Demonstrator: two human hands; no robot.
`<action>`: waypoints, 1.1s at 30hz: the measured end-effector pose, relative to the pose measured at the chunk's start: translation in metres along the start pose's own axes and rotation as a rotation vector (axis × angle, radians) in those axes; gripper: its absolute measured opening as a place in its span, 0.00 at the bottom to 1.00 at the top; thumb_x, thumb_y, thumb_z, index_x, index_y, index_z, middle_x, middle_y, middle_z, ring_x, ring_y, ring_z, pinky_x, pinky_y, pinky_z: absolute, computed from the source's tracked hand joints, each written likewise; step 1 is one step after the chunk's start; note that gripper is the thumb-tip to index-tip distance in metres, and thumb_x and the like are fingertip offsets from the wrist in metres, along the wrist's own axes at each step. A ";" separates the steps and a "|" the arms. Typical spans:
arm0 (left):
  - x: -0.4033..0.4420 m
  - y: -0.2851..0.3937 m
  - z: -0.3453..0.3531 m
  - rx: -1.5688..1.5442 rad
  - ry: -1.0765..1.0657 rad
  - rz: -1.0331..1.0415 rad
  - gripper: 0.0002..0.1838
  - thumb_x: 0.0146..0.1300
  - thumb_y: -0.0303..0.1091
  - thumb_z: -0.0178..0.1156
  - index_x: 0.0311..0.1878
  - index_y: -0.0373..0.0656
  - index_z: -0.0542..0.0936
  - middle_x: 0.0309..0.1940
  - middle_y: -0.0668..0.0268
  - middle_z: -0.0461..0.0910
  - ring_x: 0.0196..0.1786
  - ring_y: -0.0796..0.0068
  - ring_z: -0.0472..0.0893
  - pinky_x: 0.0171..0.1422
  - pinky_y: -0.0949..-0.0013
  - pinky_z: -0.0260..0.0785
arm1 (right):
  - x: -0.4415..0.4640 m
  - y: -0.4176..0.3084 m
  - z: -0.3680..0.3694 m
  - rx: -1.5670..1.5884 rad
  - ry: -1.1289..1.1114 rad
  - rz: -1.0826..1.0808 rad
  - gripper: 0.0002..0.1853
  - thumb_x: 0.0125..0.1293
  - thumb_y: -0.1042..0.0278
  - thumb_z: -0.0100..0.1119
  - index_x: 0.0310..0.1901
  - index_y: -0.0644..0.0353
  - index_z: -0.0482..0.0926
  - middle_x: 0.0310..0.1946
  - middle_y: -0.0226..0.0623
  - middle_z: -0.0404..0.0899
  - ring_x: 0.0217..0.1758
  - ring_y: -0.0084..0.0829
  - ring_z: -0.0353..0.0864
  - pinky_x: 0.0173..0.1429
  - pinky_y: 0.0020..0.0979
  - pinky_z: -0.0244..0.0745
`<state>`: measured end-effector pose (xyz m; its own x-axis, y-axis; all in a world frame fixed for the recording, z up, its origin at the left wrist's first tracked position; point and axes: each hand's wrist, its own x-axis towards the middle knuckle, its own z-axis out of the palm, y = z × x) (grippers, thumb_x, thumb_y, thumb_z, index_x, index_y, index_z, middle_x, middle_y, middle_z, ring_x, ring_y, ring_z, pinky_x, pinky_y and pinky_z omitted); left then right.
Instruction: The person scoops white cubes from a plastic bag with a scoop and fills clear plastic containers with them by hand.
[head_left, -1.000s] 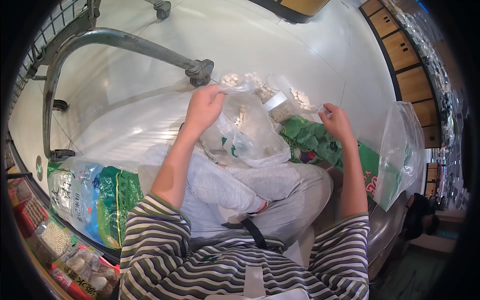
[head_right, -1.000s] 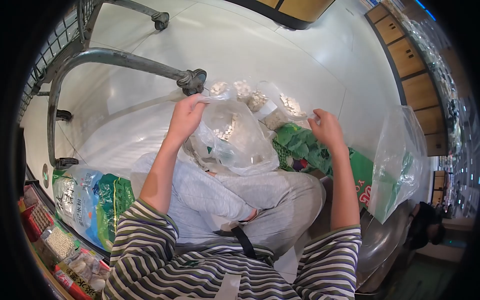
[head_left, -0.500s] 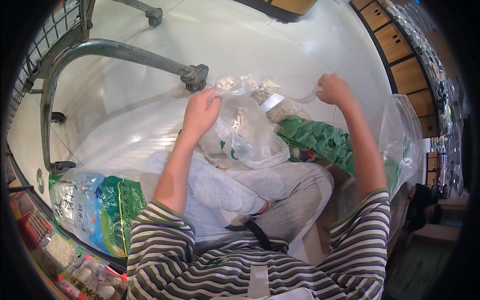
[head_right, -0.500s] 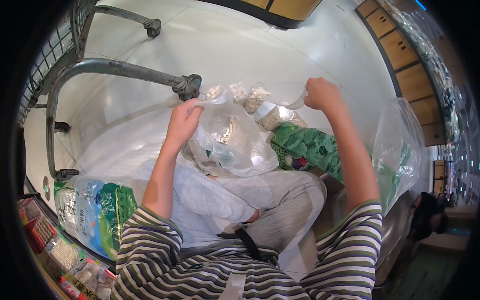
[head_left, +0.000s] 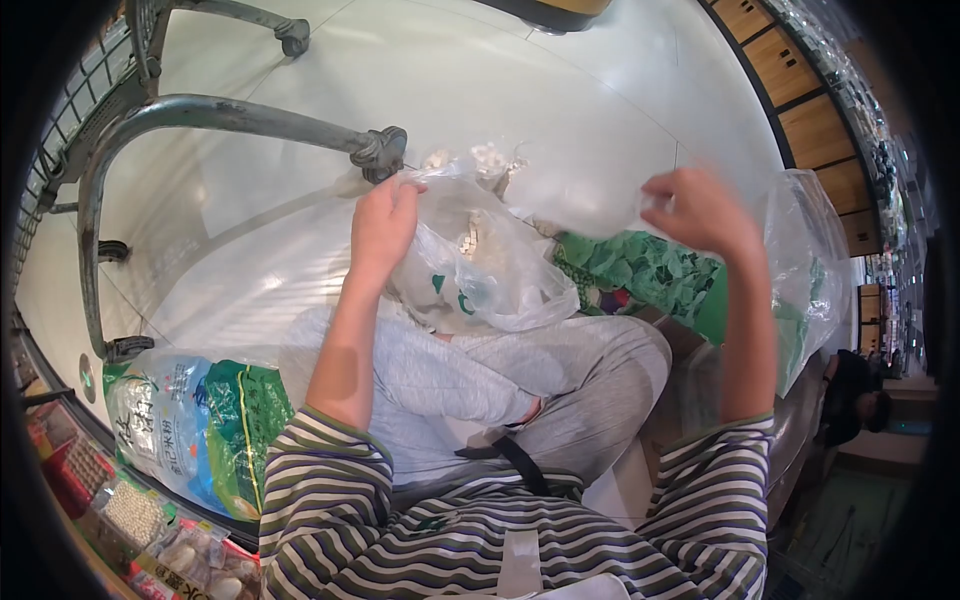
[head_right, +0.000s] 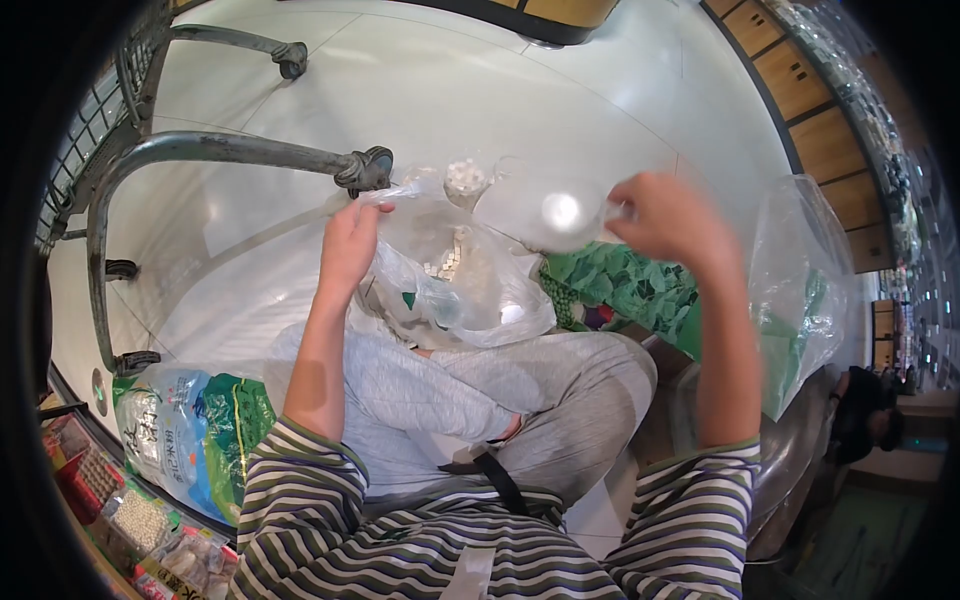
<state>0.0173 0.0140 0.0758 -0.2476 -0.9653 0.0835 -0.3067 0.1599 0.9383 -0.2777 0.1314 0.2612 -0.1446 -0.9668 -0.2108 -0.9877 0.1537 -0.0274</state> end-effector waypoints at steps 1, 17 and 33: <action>0.000 0.000 0.001 0.004 -0.005 0.001 0.16 0.62 0.37 0.51 0.41 0.38 0.83 0.32 0.50 0.81 0.38 0.52 0.81 0.45 0.60 0.70 | -0.007 -0.001 0.005 0.113 -0.062 -0.036 0.15 0.52 0.66 0.63 0.39 0.67 0.83 0.31 0.51 0.83 0.38 0.50 0.83 0.45 0.39 0.77; -0.025 -0.015 0.030 0.771 -0.777 -0.054 0.15 0.52 0.36 0.54 0.30 0.33 0.84 0.33 0.43 0.82 0.39 0.45 0.82 0.48 0.53 0.74 | 0.030 -0.025 0.211 0.385 -0.097 -0.062 0.14 0.57 0.65 0.60 0.42 0.65 0.80 0.38 0.51 0.82 0.45 0.50 0.81 0.49 0.46 0.76; -0.026 -0.016 0.047 0.704 -0.751 0.015 0.15 0.53 0.36 0.54 0.30 0.32 0.83 0.32 0.43 0.81 0.39 0.44 0.82 0.49 0.52 0.74 | 0.172 0.025 0.194 0.314 0.159 0.016 0.39 0.47 0.53 0.71 0.62 0.54 0.67 0.57 0.49 0.71 0.55 0.49 0.77 0.58 0.43 0.74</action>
<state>-0.0141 0.0463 0.0432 -0.6922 -0.6227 -0.3648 -0.7081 0.4887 0.5096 -0.3158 0.0083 0.0352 -0.1919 -0.9796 -0.0592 -0.9225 0.2006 -0.3298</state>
